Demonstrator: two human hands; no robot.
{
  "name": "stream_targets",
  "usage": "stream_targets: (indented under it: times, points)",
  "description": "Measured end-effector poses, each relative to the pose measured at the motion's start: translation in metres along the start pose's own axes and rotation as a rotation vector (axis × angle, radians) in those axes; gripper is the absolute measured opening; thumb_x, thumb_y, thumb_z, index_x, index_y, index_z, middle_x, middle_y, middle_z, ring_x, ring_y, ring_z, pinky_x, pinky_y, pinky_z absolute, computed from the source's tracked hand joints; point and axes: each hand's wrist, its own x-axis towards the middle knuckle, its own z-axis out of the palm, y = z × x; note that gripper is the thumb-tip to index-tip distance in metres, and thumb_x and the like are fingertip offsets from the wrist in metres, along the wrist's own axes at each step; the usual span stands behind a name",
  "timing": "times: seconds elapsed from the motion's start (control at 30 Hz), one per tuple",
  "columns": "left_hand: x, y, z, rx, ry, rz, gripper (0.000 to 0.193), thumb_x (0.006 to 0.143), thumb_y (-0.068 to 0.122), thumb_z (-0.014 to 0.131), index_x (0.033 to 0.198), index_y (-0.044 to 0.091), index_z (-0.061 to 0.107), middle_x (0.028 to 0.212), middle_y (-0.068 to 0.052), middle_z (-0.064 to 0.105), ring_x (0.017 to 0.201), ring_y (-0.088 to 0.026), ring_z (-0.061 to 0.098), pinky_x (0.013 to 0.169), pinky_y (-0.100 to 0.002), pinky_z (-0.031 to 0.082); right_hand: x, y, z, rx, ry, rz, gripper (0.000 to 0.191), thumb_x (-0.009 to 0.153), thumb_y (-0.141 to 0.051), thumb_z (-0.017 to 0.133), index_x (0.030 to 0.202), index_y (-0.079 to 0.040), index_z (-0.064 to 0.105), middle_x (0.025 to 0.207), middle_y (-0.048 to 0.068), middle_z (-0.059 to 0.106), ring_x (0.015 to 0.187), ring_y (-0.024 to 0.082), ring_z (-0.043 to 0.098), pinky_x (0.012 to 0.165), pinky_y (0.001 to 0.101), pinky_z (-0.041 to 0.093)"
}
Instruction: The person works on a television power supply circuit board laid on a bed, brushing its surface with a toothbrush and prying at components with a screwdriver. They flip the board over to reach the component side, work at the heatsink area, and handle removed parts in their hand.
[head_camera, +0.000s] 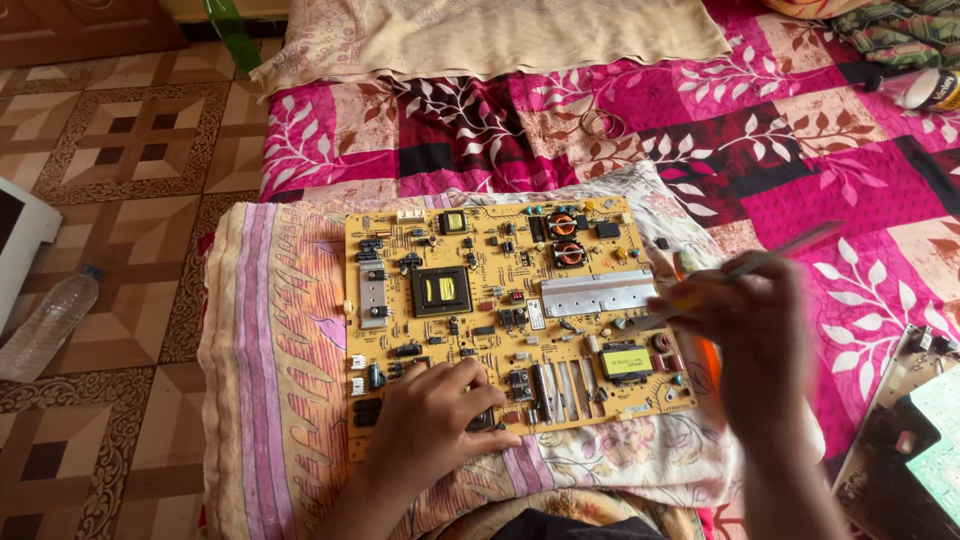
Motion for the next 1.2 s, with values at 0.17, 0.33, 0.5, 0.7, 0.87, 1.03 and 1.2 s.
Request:
stream_targets:
  times: [0.17, 0.33, 0.5, 0.7, 0.87, 1.03, 1.2]
  points:
    - [-0.003, 0.004, 0.007, 0.039, -0.064, -0.030, 0.049, 0.079, 0.059, 0.076, 0.091, 0.012, 0.078, 0.084, -0.004, 0.071, 0.073, -0.017, 0.070, 0.064, -0.033, 0.059, 0.007, 0.032, 0.060, -0.354, -0.034, 0.094, 0.018, 0.102, -0.001, 0.049, 0.119, -0.003, 0.042, 0.109, 0.016, 0.067, 0.098, 0.025, 0.075, 0.085, 0.0415, 0.066]
    - [-0.005, 0.004, 0.013, 0.099, 0.011, 0.005, 0.060, 0.088, 0.068, 0.059, 0.090, 0.010, 0.078, 0.089, -0.009, 0.073, 0.077, -0.021, 0.072, 0.069, -0.039, 0.063, 0.000, 0.041, 0.077, -0.662, -0.082, 0.053, 0.017, 0.101, -0.003, 0.055, 0.115, 0.001, 0.045, 0.105, 0.015, 0.071, 0.095, 0.023, 0.077, 0.078, 0.0352, 0.066]
    - [-0.002, 0.005, 0.013, 0.069, 0.011, -0.008, 0.061, 0.086, 0.068, 0.063, 0.094, 0.009, 0.080, 0.090, -0.010, 0.073, 0.077, -0.022, 0.072, 0.068, -0.039, 0.063, 0.008, 0.053, 0.067, -0.510, 0.003, 0.201, 0.018, 0.101, -0.005, 0.055, 0.113, -0.001, 0.042, 0.102, 0.013, 0.068, 0.091, 0.024, 0.078, 0.073, 0.0329, 0.067]
    - [0.000, 0.007, 0.012, 0.054, -0.032, -0.030, 0.055, 0.075, 0.060, 0.080, 0.094, 0.008, 0.080, 0.087, -0.008, 0.072, 0.077, -0.021, 0.070, 0.067, -0.036, 0.061, 0.002, 0.079, 0.056, -0.253, 0.151, 0.385, 0.017, 0.100, -0.010, 0.053, 0.110, -0.009, 0.039, 0.094, 0.013, 0.069, 0.083, 0.024, 0.076, 0.066, 0.0339, 0.065]
    - [-0.001, 0.008, 0.014, 0.086, 0.007, -0.014, 0.053, 0.075, 0.059, 0.081, 0.094, 0.010, 0.080, 0.091, -0.009, 0.073, 0.079, -0.021, 0.071, 0.069, -0.037, 0.061, -0.007, 0.073, 0.044, -0.318, 0.052, 0.238, 0.011, 0.104, -0.010, 0.054, 0.110, -0.008, 0.045, 0.095, 0.012, 0.072, 0.087, 0.021, 0.075, 0.071, 0.0308, 0.062]
    - [0.001, 0.011, 0.010, 0.106, 0.027, -0.002, 0.057, 0.079, 0.065, 0.074, 0.093, 0.010, 0.080, 0.091, -0.011, 0.074, 0.077, -0.023, 0.072, 0.067, -0.039, 0.061, -0.002, 0.053, 0.042, -0.417, 0.032, 0.204, 0.014, 0.104, -0.008, 0.054, 0.116, -0.006, 0.047, 0.094, 0.010, 0.069, 0.090, 0.018, 0.073, 0.071, 0.0313, 0.063]
    - [0.008, 0.012, 0.004, 0.047, 0.058, -0.097, 0.056, 0.083, 0.063, 0.073, 0.093, 0.009, 0.080, 0.087, -0.009, 0.074, 0.073, -0.020, 0.072, 0.066, -0.037, 0.061, 0.007, 0.040, 0.056, -0.567, -0.078, 0.176, 0.013, 0.102, -0.011, 0.054, 0.114, -0.005, 0.051, 0.094, 0.010, 0.071, 0.090, 0.018, 0.077, 0.073, 0.0328, 0.067]
